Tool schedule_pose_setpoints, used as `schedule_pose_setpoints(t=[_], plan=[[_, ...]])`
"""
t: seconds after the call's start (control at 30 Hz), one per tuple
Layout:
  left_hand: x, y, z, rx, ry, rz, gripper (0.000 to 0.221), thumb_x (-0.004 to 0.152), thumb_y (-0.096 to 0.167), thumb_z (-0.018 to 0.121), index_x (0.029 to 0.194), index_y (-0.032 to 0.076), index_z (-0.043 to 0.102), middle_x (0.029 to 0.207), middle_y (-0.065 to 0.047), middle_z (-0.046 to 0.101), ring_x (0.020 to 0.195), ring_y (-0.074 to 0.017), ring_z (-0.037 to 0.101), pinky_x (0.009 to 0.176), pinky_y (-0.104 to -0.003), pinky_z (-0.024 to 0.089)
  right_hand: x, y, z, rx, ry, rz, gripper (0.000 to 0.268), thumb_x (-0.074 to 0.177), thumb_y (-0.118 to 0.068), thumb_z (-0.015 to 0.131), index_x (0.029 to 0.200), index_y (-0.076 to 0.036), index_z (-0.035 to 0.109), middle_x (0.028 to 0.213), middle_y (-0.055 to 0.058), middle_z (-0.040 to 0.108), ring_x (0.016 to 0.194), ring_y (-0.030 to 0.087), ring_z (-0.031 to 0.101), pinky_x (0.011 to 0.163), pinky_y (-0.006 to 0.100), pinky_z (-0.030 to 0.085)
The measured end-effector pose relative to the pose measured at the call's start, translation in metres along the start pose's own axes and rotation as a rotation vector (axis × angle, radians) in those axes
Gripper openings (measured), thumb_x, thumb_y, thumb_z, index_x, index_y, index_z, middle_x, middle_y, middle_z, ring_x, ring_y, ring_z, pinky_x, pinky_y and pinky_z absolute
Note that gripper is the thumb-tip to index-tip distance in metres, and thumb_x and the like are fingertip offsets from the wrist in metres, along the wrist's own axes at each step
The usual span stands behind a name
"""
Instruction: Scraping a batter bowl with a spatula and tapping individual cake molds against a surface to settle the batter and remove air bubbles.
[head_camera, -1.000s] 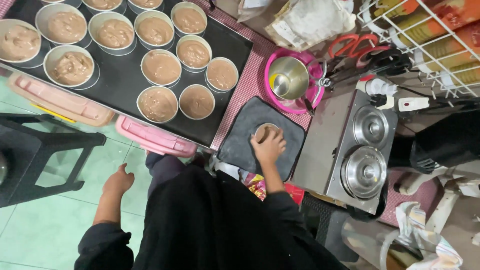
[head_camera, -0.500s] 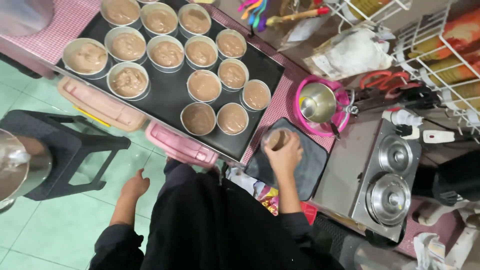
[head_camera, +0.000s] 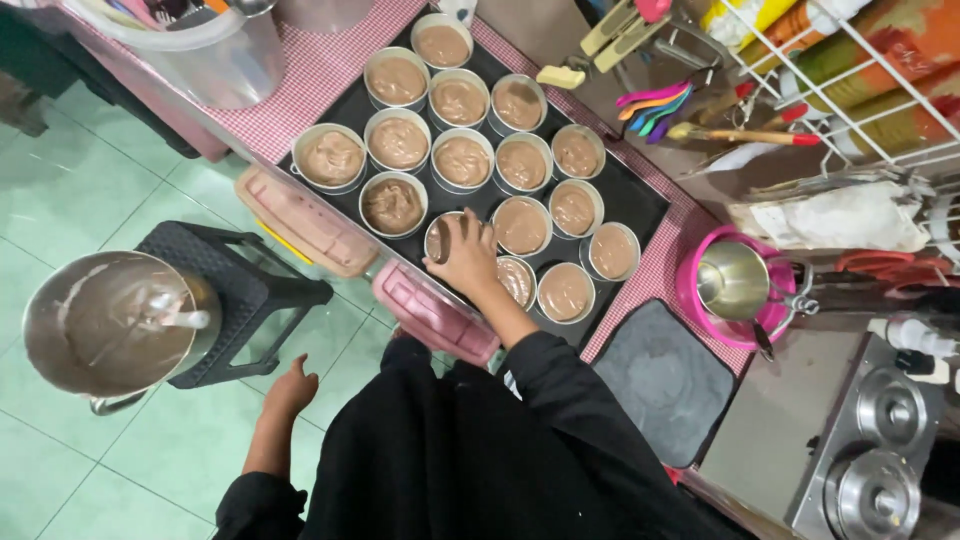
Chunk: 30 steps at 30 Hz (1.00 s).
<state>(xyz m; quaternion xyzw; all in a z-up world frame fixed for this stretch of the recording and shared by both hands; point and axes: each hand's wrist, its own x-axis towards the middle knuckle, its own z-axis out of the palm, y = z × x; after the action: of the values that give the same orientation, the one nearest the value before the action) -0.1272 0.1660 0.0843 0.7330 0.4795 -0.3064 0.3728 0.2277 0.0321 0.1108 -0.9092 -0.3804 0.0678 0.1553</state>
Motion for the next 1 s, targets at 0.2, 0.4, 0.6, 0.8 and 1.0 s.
schedule_pose_setpoints(t=[0.2, 0.4, 0.6, 0.8, 1.0], plan=[[0.023, -0.021, -0.017, 0.057, -0.078, -0.053, 0.067, 0.099, 0.035, 0.042, 0.162, 0.015, 0.03, 0.12, -0.034, 0.071, 0.121, -0.0494, 0.063, 0.102, -0.058, 0.049, 0.029, 0.041, -0.087, 0.092, 0.12, 0.204, 0.076, 0.084, -0.059, 0.077, 0.141, -0.017, 0.051, 0.144, 0.029, 0.046, 0.134, 0.057, 0.044, 0.111, 0.068, 0.033], [0.059, -0.027, -0.019, 0.068, -0.051, -0.057, 0.066, 0.098, 0.037, 0.045, 0.161, 0.019, 0.035, 0.119, -0.03, 0.073, 0.118, -0.0475, 0.066, 0.098, -0.056, 0.051, 0.056, 0.163, -0.122, 0.177, -0.108, 0.725, 0.105, 0.073, -0.073, 0.078, 0.151, -0.025, 0.025, 0.15, 0.035, 0.033, 0.134, 0.056, 0.045, 0.113, 0.061, 0.034], [0.035, 0.017, -0.038, 0.041, -0.044, -0.042, 0.066, 0.097, 0.036, 0.045, 0.161, 0.02, 0.034, 0.121, -0.032, 0.07, 0.116, -0.0496, 0.066, 0.096, -0.057, 0.051, 0.079, 0.174, -0.106, 0.097, -0.279, 0.776, 0.101, 0.069, -0.067, 0.08, 0.146, -0.031, 0.025, 0.145, 0.031, 0.037, 0.129, 0.053, 0.047, 0.107, 0.059, 0.032], [0.025, 0.033, -0.033, 0.021, -0.061, -0.043, 0.066, 0.099, 0.033, 0.042, 0.162, 0.017, 0.031, 0.121, -0.033, 0.07, 0.12, -0.0491, 0.064, 0.099, -0.057, 0.049, 0.068, 0.163, -0.117, 0.192, -0.154, 0.774, 0.098, 0.072, -0.061, 0.081, 0.145, -0.029, 0.024, 0.143, 0.031, 0.036, 0.131, 0.056, 0.042, 0.103, 0.064, 0.037], [0.039, 0.019, -0.003, 0.055, -0.06, -0.025, 0.068, 0.096, 0.035, 0.047, 0.16, 0.014, 0.035, 0.122, -0.035, 0.07, 0.12, -0.0511, 0.063, 0.099, -0.058, 0.049, 0.05, 0.15, -0.163, 0.168, -0.078, 0.708, 0.087, 0.074, -0.052, 0.077, 0.142, -0.029, 0.028, 0.147, 0.029, 0.035, 0.134, 0.055, 0.038, 0.104, 0.064, 0.04]])
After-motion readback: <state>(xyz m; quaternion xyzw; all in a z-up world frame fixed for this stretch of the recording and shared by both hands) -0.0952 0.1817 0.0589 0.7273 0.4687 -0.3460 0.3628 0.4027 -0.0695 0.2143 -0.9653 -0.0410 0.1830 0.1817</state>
